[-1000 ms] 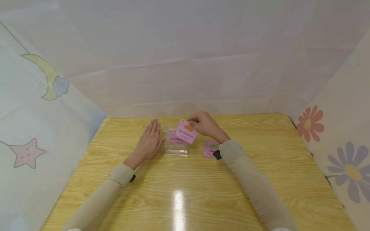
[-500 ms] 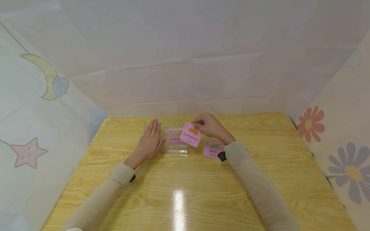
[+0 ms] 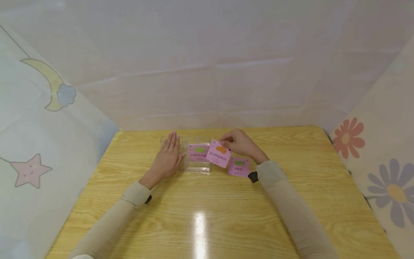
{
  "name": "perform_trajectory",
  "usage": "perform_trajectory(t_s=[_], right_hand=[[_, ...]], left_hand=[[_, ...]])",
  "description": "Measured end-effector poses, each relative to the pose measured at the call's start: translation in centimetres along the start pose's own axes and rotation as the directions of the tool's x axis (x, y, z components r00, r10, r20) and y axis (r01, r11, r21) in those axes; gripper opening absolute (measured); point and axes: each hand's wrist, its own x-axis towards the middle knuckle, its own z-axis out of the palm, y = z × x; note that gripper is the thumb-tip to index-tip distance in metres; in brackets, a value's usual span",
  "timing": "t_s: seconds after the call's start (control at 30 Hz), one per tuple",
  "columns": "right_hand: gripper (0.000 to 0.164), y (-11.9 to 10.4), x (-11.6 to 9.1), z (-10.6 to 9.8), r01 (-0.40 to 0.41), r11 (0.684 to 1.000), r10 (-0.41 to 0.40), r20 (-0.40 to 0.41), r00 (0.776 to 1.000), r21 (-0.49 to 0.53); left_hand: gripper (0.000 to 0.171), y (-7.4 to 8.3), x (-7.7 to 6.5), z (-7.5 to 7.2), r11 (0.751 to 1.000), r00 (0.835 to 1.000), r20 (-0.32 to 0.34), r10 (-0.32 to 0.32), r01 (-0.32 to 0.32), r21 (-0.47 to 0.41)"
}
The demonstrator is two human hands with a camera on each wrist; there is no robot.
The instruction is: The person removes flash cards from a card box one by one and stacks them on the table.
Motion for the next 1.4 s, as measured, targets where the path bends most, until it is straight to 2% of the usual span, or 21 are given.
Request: perform_trajectory(t_s=[0.3,0.7,1.03,1.4], right_hand=[[0.026,1.1,-0.7,-0.4,-0.022,1.0,0.023,0.027,0.999,-0.001],[0.028,3.0,-1.6,-1.2,-0.03,0.999,0.03,0.023,0.999,-0.018],[0.028,5.0,-1.7,-1.4,-0.086,0.996,0.086,0.038,0.996,0.005],[0.029,6.4,-1.8,-1.5,-0.102,0.995,0.101,0.076,0.992,0.008]], left_hand=[[0.076,0.1,0.0,-0.1,1.0,1.0,0.007,-0.003,0.003,-0.006],[0.075,0.2,0.1,-0.2,1.0,1.0,0.007,-0.003,0.003,-0.014],[0.076,0.2,0.3,0.0,1.0,1.0,0.014,0.0,0.0,-0.03],[0.077,0.4,0.2,-0.2,1.0,1.0,-0.007,0.0,0.0,-0.01]])
